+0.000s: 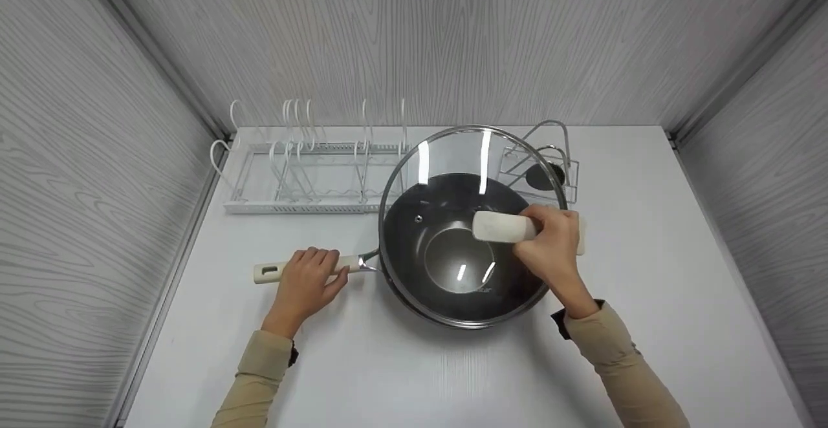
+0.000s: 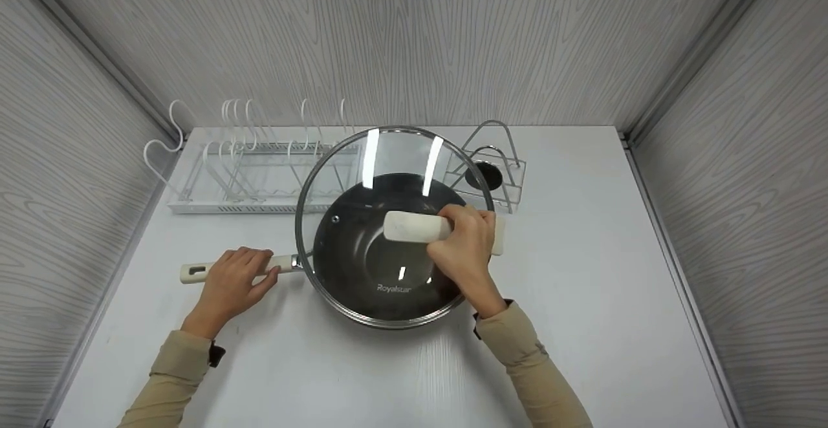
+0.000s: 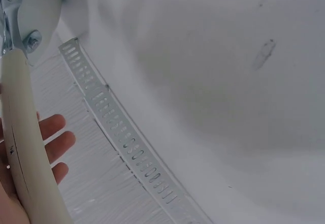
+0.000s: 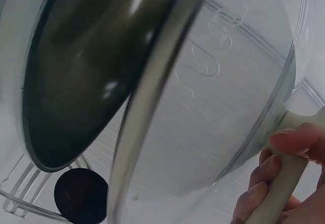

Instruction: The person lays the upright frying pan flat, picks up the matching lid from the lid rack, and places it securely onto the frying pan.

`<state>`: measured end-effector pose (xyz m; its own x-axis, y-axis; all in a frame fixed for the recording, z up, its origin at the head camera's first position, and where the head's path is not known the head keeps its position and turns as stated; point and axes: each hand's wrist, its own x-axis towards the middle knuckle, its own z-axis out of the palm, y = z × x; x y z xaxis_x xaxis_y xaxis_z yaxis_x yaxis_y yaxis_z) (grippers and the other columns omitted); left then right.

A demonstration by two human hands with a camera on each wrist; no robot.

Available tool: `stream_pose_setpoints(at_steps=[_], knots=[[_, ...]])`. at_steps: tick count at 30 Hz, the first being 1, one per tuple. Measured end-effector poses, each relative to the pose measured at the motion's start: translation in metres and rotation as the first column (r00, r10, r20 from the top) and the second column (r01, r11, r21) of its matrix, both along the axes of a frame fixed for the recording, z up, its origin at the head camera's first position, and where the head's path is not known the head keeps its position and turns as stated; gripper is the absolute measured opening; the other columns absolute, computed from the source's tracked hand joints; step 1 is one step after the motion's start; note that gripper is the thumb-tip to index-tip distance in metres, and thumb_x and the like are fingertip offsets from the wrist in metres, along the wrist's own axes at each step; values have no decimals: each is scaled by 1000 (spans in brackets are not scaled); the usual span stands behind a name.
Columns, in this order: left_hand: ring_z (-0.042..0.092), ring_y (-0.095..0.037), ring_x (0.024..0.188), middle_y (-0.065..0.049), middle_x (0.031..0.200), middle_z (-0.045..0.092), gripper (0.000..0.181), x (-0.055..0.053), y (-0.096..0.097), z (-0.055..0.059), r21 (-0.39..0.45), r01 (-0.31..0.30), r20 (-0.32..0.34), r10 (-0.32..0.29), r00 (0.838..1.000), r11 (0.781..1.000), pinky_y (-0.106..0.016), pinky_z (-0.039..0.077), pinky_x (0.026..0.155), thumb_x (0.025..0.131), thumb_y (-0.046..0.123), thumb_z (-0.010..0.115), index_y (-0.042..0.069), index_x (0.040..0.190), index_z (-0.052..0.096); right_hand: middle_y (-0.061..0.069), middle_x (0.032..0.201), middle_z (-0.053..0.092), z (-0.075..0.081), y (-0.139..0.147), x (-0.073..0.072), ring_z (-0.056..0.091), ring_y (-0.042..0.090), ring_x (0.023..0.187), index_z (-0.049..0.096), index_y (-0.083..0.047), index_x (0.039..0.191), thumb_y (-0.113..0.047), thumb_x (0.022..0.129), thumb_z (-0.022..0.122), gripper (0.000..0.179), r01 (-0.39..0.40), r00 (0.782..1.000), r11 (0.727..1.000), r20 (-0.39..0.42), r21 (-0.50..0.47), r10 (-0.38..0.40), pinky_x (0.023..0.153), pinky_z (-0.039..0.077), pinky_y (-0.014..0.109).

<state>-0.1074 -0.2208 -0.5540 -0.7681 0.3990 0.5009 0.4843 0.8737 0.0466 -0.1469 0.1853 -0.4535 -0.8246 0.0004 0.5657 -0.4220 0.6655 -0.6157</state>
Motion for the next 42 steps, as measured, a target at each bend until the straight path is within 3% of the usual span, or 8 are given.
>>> stream_pose_setpoints(at_steps=[7, 16, 22, 29, 35, 42], knots=[[61, -26, 70, -7, 80, 64, 28, 0, -2, 0, 18, 38, 13, -38, 999, 999, -42, 53, 64, 89, 29, 71, 4, 98, 62, 8, 67, 68, -10, -6, -13, 55, 28, 60, 72, -3, 72, 2, 47, 61, 28, -10, 992, 998, 126, 66, 2, 67, 36, 40], [59, -28, 67, -7, 76, 61, 27, -1, -2, -4, 9, 44, -5, -44, 999, 999, -42, 51, 61, 89, 29, 70, 5, 96, 60, 6, 66, 68, -20, -9, -21, 52, 29, 61, 73, -6, 74, 0, 44, 62, 33, -7, 957, 993, 289, 119, -27, 60, 37, 37], [60, -28, 67, -8, 78, 62, 28, -1, -2, -5, 6, 40, -10, -40, 999, 999, -44, 53, 61, 88, 28, 71, 4, 97, 60, 7, 70, 69, -24, -10, -25, 53, 33, 66, 74, -6, 78, -3, 46, 61, 35, -19, 941, 990, 337, 138, -29, 68, 37, 43], [59, -27, 66, -8, 76, 60, 26, 0, -1, -4, -4, 27, 1, -27, 1000, 1000, -42, 52, 59, 91, 28, 68, 4, 96, 60, 2, 61, 61, -22, -12, -30, 44, 27, 59, 71, -9, 72, -3, 45, 59, 30, -50, 931, 984, 364, 171, -16, 54, 32, 35], [60, -27, 67, -8, 77, 61, 27, 1, 0, -4, -4, 20, 21, -20, 1000, 1000, -42, 52, 60, 91, 29, 67, 4, 98, 60, 4, 64, 63, -25, -16, -34, 47, 30, 62, 70, -8, 72, -3, 47, 60, 28, -69, 918, 980, 396, 187, -11, 58, 34, 36], [60, -28, 67, -9, 77, 61, 27, 1, 0, -5, -19, 14, 20, -14, 1000, 1000, -43, 53, 61, 92, 30, 65, 4, 97, 60, 3, 61, 61, -35, -16, -39, 49, 29, 59, 69, -9, 70, -4, 49, 59, 24, -80, 915, 973, 403, 219, -15, 53, 35, 36]])
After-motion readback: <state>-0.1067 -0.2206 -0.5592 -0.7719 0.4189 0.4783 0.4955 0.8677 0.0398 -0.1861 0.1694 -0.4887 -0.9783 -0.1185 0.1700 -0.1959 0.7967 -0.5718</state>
